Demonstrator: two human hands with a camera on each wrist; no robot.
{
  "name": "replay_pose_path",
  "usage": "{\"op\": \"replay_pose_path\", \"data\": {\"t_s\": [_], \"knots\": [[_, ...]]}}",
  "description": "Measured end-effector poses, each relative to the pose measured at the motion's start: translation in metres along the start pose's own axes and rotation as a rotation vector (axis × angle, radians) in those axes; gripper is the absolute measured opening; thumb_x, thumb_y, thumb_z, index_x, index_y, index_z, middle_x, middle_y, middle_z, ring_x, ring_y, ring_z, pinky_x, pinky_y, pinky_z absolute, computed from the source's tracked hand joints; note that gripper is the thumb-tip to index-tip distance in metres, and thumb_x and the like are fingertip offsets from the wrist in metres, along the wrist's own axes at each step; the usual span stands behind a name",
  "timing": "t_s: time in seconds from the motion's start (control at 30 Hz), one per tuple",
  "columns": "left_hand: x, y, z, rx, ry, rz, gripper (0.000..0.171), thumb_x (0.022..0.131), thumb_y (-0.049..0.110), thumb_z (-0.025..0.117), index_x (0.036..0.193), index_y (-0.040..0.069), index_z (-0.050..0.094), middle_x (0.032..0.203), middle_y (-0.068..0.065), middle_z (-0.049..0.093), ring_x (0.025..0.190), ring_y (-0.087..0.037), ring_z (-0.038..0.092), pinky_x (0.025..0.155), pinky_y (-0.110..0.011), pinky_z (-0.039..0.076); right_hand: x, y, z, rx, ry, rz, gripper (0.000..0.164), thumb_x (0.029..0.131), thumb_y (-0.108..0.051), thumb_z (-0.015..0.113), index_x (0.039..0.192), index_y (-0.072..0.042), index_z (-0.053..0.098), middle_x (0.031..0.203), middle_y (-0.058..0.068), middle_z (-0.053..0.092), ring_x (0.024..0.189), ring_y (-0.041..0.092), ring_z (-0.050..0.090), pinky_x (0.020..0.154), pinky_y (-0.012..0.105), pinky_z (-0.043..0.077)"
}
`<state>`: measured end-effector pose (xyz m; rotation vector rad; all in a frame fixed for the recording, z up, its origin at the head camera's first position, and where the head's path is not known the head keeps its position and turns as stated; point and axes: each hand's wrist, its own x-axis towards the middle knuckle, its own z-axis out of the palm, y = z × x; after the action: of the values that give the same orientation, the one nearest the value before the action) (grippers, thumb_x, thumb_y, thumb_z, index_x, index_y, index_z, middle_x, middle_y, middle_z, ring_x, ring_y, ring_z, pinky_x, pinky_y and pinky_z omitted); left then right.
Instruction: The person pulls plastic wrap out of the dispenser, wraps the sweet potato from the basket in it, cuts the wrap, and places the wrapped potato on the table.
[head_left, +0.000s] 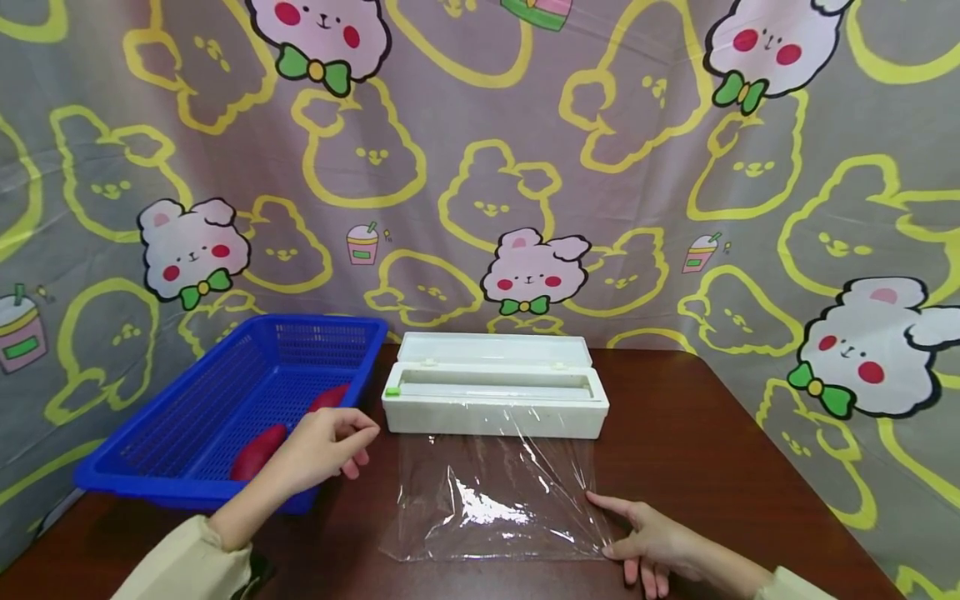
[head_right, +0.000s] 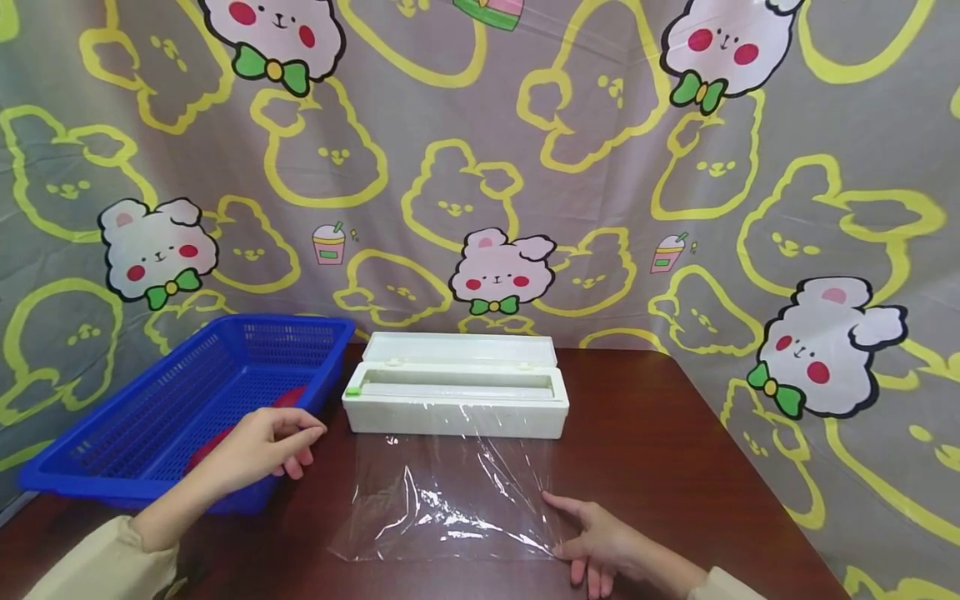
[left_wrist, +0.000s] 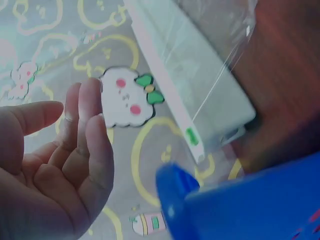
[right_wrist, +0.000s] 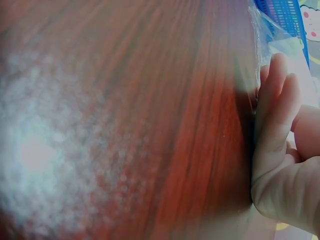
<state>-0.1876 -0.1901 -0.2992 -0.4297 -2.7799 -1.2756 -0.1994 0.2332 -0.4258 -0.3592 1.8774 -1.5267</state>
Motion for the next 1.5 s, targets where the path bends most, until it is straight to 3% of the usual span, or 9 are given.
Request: {"op": "replay_pose_path", "data": {"t_s": [0.2,0.4,0.5,0.87,1.03,1.17,1.23,1.37,1.5], "knots": [[0.014,-0.006,-0.024,-0.071,0.018,-0.057,0.029,0.090,0.020,0.054,0.100,-0.007,0.059,0.068,-0.007,0.062,0.054,-0.019,0.061,0.047,-0.031,0.048,0.000,-0.001,0.000,-0.018,0.015,-0.006,0.076,0.082,-0.013,0.063,0.142,-0.005,0.016,0.052,0.008,0.055,0.035,0.010,0.051,0.031,0.019,0.038],[0.026,-0.021,-0.043,-0.224,0.026,-0.096,0.037,0.092,0.018,0.050,0.106,-0.015,0.052,0.072,-0.011,0.062,0.059,-0.019,0.062,0.051,-0.032,0.050,0.000,0.000,-0.001,-0.008,0.004,0.010,0.079,0.081,-0.014,0.064,0.142,-0.005,0.015,0.052,0.006,0.056,0.036,0.009,0.052,0.031,0.018,0.038],[0.031,-0.026,-0.050,-0.257,0.038,-0.104,0.039,0.091,0.020,0.051,0.107,-0.016,0.051,0.073,-0.011,0.062,0.059,-0.017,0.062,0.053,-0.033,0.051,0.000,0.001,0.000,-0.016,0.011,0.010,0.078,0.081,-0.015,0.064,0.142,-0.005,0.017,0.052,0.007,0.056,0.035,0.009,0.051,0.032,0.018,0.038],[0.036,-0.029,-0.090,-0.253,0.030,-0.023,0.047,0.094,0.021,0.047,0.121,-0.016,0.040,0.083,-0.005,0.063,0.071,-0.017,0.064,0.064,-0.035,0.052,0.001,0.000,0.001,-0.013,0.017,0.003,0.076,0.082,-0.014,0.063,0.141,-0.005,0.016,0.052,0.007,0.055,0.035,0.009,0.051,0.032,0.018,0.038],[0.043,-0.033,-0.100,-0.303,0.041,-0.005,0.042,0.094,0.022,0.047,0.119,-0.011,0.045,0.081,0.001,0.063,0.072,-0.015,0.064,0.064,-0.031,0.051,0.000,0.000,0.001,-0.021,0.025,0.009,0.076,0.082,-0.014,0.063,0.141,-0.005,0.017,0.052,0.007,0.055,0.035,0.009,0.051,0.031,0.018,0.038],[0.055,-0.043,-0.108,-0.473,0.029,0.006,0.019,0.094,0.019,0.046,0.102,0.012,0.062,0.080,0.001,0.064,0.073,-0.015,0.064,0.065,-0.029,0.051,0.000,0.000,0.000,-0.030,0.036,0.010,0.076,0.082,-0.015,0.063,0.141,-0.005,0.017,0.051,0.007,0.055,0.035,0.010,0.051,0.031,0.018,0.037],[0.061,-0.050,-0.111,-0.596,0.028,0.012,0.019,0.094,0.017,0.046,0.092,0.021,0.065,0.080,0.000,0.065,0.073,-0.015,0.065,0.065,-0.028,0.051,0.000,0.001,0.000,-0.037,0.036,0.000,0.076,0.082,-0.015,0.063,0.141,-0.005,0.017,0.051,0.008,0.055,0.034,0.010,0.051,0.031,0.019,0.037],[0.069,-0.064,-0.118,-0.791,0.053,0.016,0.023,0.093,0.015,0.047,0.087,0.020,0.069,0.079,-0.002,0.066,0.074,-0.015,0.065,0.064,-0.028,0.051,0.001,0.002,0.001,-0.048,0.035,-0.020,0.076,0.082,-0.015,0.063,0.141,-0.005,0.017,0.051,0.008,0.054,0.034,0.011,0.051,0.030,0.019,0.037],[0.076,-0.075,-0.118,-0.821,0.081,-0.047,0.022,0.092,0.016,0.048,0.083,0.021,0.068,0.078,-0.001,0.066,0.073,-0.014,0.064,0.064,-0.027,0.051,0.000,0.003,0.001,-0.047,0.040,-0.017,0.076,0.082,-0.014,0.063,0.141,-0.004,0.017,0.051,0.008,0.054,0.034,0.011,0.051,0.030,0.019,0.037]]}}
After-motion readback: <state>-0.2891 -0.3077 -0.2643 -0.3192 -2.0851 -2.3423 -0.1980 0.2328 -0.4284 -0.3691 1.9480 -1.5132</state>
